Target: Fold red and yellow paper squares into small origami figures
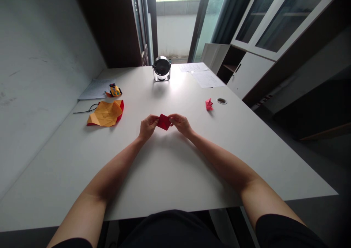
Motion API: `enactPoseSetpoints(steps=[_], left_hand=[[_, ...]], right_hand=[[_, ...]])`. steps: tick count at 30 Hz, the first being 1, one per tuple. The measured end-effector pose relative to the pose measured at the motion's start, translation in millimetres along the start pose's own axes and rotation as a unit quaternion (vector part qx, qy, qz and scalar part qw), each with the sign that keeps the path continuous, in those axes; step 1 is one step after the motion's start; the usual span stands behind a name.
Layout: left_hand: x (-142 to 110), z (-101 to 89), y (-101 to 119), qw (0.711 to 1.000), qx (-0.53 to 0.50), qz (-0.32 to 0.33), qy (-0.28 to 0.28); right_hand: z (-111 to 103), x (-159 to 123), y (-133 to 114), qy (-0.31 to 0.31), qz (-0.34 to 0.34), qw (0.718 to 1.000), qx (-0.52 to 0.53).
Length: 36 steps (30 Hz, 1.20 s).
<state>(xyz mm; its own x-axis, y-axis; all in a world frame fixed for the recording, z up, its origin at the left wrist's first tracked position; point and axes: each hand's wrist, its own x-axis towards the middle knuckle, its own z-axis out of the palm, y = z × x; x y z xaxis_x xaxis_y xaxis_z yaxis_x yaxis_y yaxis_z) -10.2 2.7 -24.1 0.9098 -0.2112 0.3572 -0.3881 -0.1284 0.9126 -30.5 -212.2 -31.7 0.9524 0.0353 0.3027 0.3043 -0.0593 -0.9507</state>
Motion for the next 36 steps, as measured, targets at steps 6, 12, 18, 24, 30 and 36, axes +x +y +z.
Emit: enactPoseSetpoints(steps=[6, 12, 18, 24, 30, 36], left_hand=[[-0.4, -0.6, -1.5, 1.000, 0.025, -0.002, 0.001], [-0.8, 0.3, 0.5, 0.999, 0.042, -0.026, -0.017], [-0.2, 0.4, -2.4, 0.997, 0.061, -0.033, -0.033], [-1.5, 0.4, -1.2, 0.996, 0.077, -0.012, -0.043], [-1.2, 0.7, 0.5, 0.993, 0.093, -0.019, -0.067], [-2.1, 1.4, 3.9, 0.992, 0.093, -0.031, -0.077]], right_hand=[[-0.8, -0.1, 3.9, -0.013, 0.012, 1.000, -0.022], [0.9, -1.3, -0.2, -0.008, 0.017, 0.998, -0.054], [3.2, -6.1, -15.9, -0.016, 0.013, 0.987, -0.160], [2.4, -7.1, -19.1, -0.012, -0.005, 0.974, -0.225], [1.4, -5.7, -15.7, -0.026, 0.011, 0.975, -0.220], [3.2, -6.0, -16.2, -0.037, 0.002, 0.972, -0.231]])
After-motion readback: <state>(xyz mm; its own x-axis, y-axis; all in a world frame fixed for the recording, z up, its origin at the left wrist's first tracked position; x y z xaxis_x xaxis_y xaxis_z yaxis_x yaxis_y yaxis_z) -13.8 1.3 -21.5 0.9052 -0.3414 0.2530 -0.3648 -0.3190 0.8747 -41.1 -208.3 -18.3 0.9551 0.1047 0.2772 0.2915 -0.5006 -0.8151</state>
